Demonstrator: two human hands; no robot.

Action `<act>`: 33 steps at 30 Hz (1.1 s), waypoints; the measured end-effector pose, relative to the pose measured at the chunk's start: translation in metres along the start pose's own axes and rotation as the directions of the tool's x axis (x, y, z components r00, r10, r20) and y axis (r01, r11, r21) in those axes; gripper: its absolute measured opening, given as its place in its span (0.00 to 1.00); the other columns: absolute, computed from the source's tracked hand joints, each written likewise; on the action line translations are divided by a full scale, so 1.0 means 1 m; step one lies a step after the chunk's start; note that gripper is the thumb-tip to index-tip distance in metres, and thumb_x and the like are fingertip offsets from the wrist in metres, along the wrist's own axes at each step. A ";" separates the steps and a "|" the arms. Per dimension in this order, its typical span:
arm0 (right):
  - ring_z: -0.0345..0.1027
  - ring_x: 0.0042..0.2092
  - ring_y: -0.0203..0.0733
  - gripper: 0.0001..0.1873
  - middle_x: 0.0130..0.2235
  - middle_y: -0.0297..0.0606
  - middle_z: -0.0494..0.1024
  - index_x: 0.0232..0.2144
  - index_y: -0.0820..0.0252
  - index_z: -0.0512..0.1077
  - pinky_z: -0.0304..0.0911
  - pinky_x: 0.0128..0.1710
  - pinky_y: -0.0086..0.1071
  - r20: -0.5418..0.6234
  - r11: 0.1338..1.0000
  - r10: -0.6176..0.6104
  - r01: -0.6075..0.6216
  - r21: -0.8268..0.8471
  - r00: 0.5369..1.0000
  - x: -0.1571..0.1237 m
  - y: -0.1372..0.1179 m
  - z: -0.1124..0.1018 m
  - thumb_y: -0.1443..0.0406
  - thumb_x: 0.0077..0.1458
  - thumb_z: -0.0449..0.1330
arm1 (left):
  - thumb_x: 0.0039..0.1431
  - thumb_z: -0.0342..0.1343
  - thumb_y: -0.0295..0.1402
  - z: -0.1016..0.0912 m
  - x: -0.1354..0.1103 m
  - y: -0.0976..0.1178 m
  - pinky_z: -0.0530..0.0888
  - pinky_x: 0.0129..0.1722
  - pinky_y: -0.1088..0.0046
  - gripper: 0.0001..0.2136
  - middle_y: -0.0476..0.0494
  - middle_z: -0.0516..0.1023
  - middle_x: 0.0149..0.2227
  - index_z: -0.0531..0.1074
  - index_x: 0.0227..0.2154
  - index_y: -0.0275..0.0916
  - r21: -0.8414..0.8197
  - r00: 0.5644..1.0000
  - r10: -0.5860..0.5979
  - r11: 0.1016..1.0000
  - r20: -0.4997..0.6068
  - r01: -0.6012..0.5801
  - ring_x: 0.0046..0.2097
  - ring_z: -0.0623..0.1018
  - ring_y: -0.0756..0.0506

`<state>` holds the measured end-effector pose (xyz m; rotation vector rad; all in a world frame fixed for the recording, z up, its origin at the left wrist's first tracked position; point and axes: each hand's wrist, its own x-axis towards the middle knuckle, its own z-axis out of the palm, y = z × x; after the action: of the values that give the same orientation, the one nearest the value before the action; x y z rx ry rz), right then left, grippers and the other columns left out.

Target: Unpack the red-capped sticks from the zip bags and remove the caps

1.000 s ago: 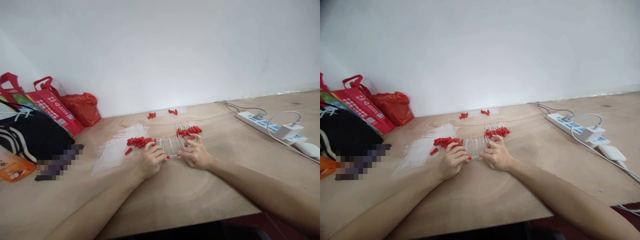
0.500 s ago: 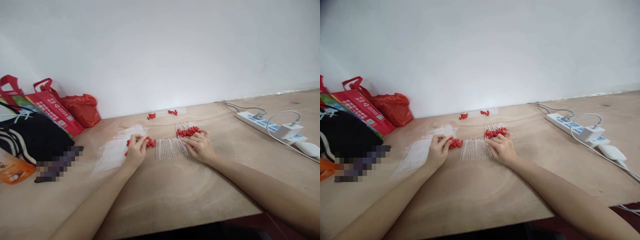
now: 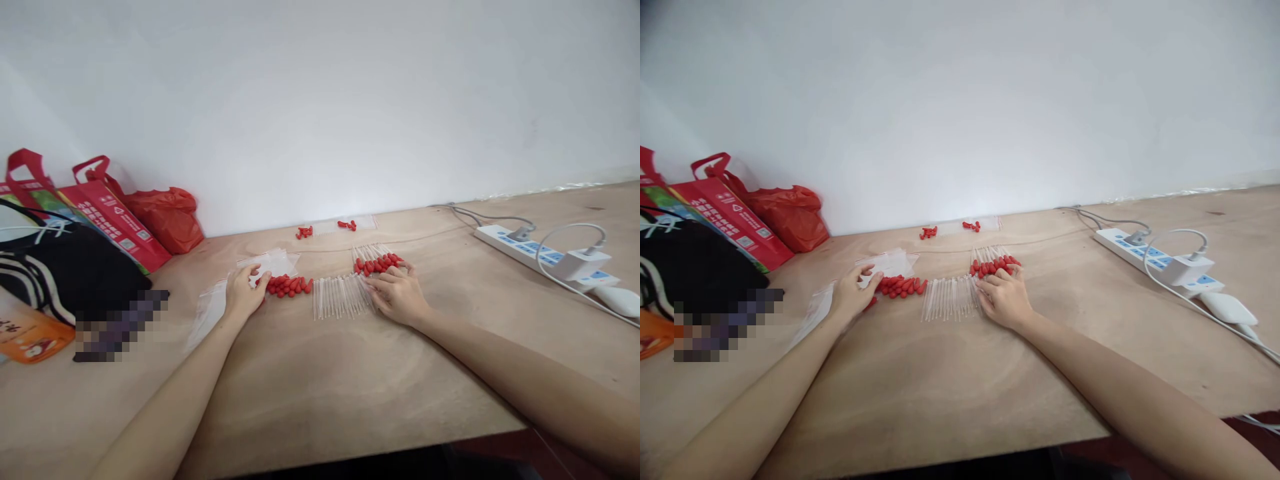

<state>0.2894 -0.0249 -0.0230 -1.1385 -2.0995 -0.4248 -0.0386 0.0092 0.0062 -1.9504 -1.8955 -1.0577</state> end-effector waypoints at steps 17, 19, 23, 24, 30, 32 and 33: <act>0.61 0.35 0.38 0.19 0.29 0.36 0.72 0.37 0.57 0.72 0.44 0.43 0.39 0.046 0.997 -0.018 0.014 0.077 0.999 0.002 0.002 0.001 0.53 0.54 0.49 | 0.51 0.52 0.37 0.010 -0.017 0.062 0.64 0.41 0.62 0.07 0.43 0.72 0.34 0.73 0.27 0.41 0.010 0.950 0.303 0.953 -0.072 -0.303 0.40 0.68 0.42; 0.62 0.35 0.37 0.17 0.28 0.35 0.72 0.35 0.56 0.73 0.44 0.43 0.38 0.003 0.995 0.052 -0.052 0.089 0.999 0.003 0.007 0.002 0.55 0.55 0.49 | 0.50 0.53 0.38 0.021 -0.014 0.080 0.64 0.40 0.61 0.08 0.43 0.72 0.36 0.74 0.26 0.41 -0.018 0.958 0.285 0.958 0.039 -0.285 0.41 0.68 0.41; 0.64 0.34 0.37 0.15 0.27 0.34 0.73 0.30 0.55 0.74 0.44 0.42 0.37 -0.047 0.984 0.159 -0.155 0.091 0.986 0.002 0.019 0.001 0.57 0.54 0.50 | 0.48 0.54 0.44 0.047 0.000 0.123 0.63 0.43 0.58 0.11 0.42 0.71 0.34 0.74 0.24 0.42 -0.030 0.931 0.213 0.976 0.295 -0.214 0.43 0.67 0.39; 0.64 0.34 0.37 0.15 0.28 0.34 0.74 0.30 0.55 0.74 0.44 0.42 0.37 -0.056 0.981 0.176 -0.170 0.088 0.983 0.002 0.022 0.000 0.57 0.54 0.50 | 0.47 0.54 0.46 0.053 0.005 0.132 0.62 0.43 0.57 0.13 0.42 0.71 0.35 0.74 0.24 0.42 -0.016 0.919 0.189 0.980 0.345 -0.196 0.44 0.66 0.38; 0.64 0.31 0.36 0.15 0.25 0.33 0.72 0.27 0.55 0.74 0.44 0.39 0.35 -0.091 0.966 0.252 -0.245 0.080 0.963 0.001 0.032 -0.005 0.57 0.54 0.50 | 0.41 0.54 0.52 0.077 0.028 0.165 0.61 0.44 0.57 0.17 0.41 0.73 0.37 0.75 0.22 0.42 0.003 0.790 0.079 0.995 0.608 -0.101 0.49 0.64 0.35; 0.64 0.31 0.36 0.14 0.24 0.33 0.72 0.27 0.55 0.74 0.44 0.39 0.35 -0.094 0.964 0.261 -0.253 0.088 0.961 0.002 0.032 -0.004 0.58 0.54 0.50 | 0.39 0.56 0.50 0.082 0.032 0.168 0.63 0.43 0.59 0.16 0.41 0.74 0.34 0.74 0.19 0.40 -0.007 0.768 0.065 0.997 0.637 -0.079 0.47 0.66 0.35; 0.64 0.31 0.36 0.14 0.24 0.33 0.73 0.27 0.55 0.74 0.44 0.39 0.35 -0.096 0.963 0.261 -0.253 0.093 0.961 0.002 0.031 -0.004 0.58 0.54 0.50 | 0.38 0.57 0.49 0.085 0.033 0.168 0.64 0.42 0.61 0.16 0.41 0.75 0.32 0.74 0.18 0.40 -0.015 0.763 0.069 0.997 0.643 -0.077 0.46 0.67 0.36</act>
<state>0.3160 -0.0081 -0.0199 -1.2914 -1.8290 -0.2692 0.1444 0.0632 0.0198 -2.5872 -2.0814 -0.3448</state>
